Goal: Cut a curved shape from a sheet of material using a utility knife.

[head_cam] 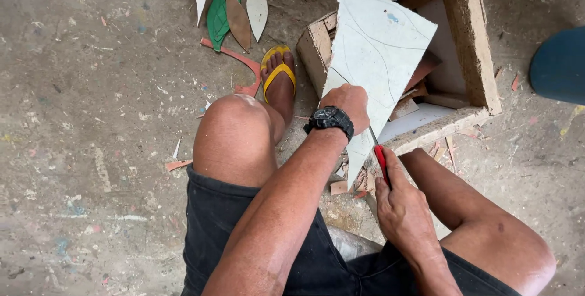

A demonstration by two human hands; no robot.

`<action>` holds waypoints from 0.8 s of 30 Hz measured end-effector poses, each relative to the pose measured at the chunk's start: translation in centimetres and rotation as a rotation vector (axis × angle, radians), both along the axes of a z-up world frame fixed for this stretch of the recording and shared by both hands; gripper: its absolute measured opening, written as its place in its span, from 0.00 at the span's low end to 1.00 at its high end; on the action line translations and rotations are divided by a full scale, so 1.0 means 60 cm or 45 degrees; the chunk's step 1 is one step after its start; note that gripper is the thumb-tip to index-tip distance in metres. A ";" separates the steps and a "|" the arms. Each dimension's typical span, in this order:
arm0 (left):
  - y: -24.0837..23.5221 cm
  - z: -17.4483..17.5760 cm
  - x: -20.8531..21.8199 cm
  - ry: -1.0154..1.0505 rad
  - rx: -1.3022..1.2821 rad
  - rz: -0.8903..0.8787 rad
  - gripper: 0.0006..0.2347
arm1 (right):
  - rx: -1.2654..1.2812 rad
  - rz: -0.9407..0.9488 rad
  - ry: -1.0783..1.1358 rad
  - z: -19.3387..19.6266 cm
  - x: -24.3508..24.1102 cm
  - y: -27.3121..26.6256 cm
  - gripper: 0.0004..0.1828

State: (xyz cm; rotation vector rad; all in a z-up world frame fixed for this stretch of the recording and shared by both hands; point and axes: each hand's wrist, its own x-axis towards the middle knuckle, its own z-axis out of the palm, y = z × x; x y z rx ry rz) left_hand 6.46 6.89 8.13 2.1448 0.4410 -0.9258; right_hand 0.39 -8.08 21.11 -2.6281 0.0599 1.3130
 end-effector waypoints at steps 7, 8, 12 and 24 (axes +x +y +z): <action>-0.002 -0.007 0.003 -0.027 0.010 -0.004 0.09 | 0.182 -0.035 -0.050 -0.039 0.012 -0.004 0.34; -0.001 -0.006 0.002 -0.031 0.000 0.011 0.09 | 0.116 0.006 -0.031 -0.030 0.015 0.001 0.35; 0.014 0.030 -0.010 -0.004 -0.049 0.015 0.07 | 0.030 0.090 -0.023 -0.010 0.010 0.007 0.35; 0.005 0.010 -0.009 -0.017 -0.039 0.095 0.09 | -0.095 0.103 -0.020 -0.014 0.010 0.016 0.36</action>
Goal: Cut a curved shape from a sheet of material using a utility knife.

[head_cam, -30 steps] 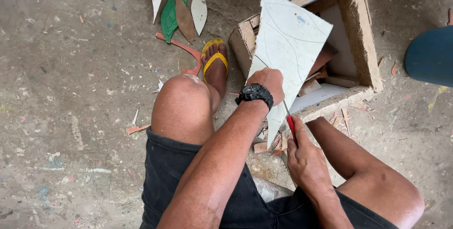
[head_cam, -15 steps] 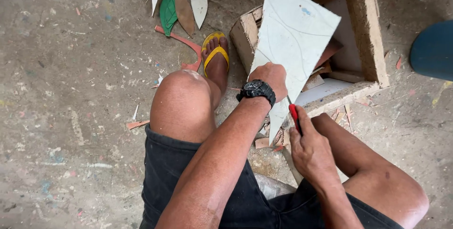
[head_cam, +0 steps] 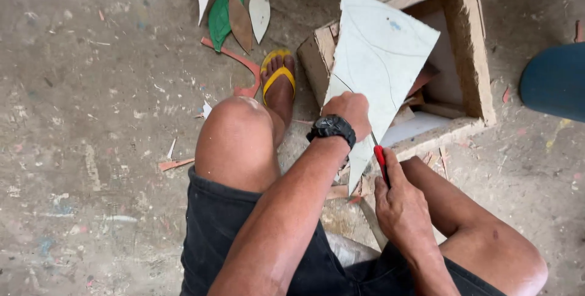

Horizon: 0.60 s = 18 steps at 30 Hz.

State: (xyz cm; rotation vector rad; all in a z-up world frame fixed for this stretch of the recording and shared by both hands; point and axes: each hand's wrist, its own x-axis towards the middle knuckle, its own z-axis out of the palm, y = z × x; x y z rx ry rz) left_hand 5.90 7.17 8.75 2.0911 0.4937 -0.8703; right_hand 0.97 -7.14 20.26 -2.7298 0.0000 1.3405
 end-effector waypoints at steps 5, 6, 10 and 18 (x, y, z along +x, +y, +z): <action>-0.008 -0.017 0.012 0.007 0.019 -0.033 0.10 | 0.078 -0.051 -0.058 -0.015 -0.003 -0.005 0.35; -0.008 -0.014 0.013 0.009 0.029 -0.034 0.09 | 0.090 -0.065 -0.046 -0.013 -0.003 -0.003 0.35; -0.009 -0.026 0.009 -0.008 0.044 -0.049 0.10 | 0.020 -0.070 0.036 0.015 0.015 0.031 0.33; -0.012 -0.036 0.003 -0.073 0.067 -0.034 0.14 | 0.215 0.083 -0.090 0.027 0.005 -0.008 0.31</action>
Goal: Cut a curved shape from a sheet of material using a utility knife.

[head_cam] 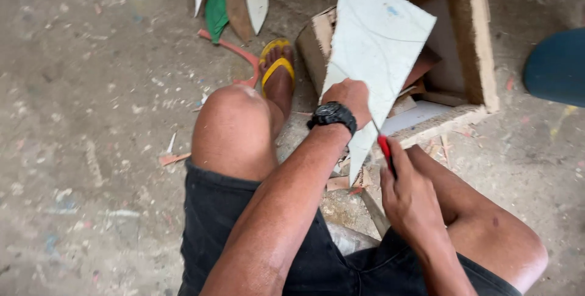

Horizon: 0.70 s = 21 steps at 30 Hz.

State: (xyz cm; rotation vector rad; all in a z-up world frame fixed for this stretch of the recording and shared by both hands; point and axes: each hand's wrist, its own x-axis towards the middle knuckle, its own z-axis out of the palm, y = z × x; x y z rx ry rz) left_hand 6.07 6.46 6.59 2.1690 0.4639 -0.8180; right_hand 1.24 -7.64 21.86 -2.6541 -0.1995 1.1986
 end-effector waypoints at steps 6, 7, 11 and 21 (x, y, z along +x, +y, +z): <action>-0.001 0.005 0.003 0.096 -0.031 0.026 0.11 | -0.653 -0.268 0.153 0.109 -0.082 -0.083 0.38; -0.001 0.003 0.002 0.102 -0.032 0.029 0.11 | -0.655 -0.264 0.158 0.099 -0.096 -0.100 0.38; -0.002 0.004 0.004 0.085 -0.023 0.028 0.10 | -0.578 -0.302 0.137 0.078 -0.082 -0.076 0.37; -0.002 -0.006 -0.003 0.073 0.004 -0.011 0.11 | -0.229 -0.095 0.156 0.006 -0.033 -0.045 0.38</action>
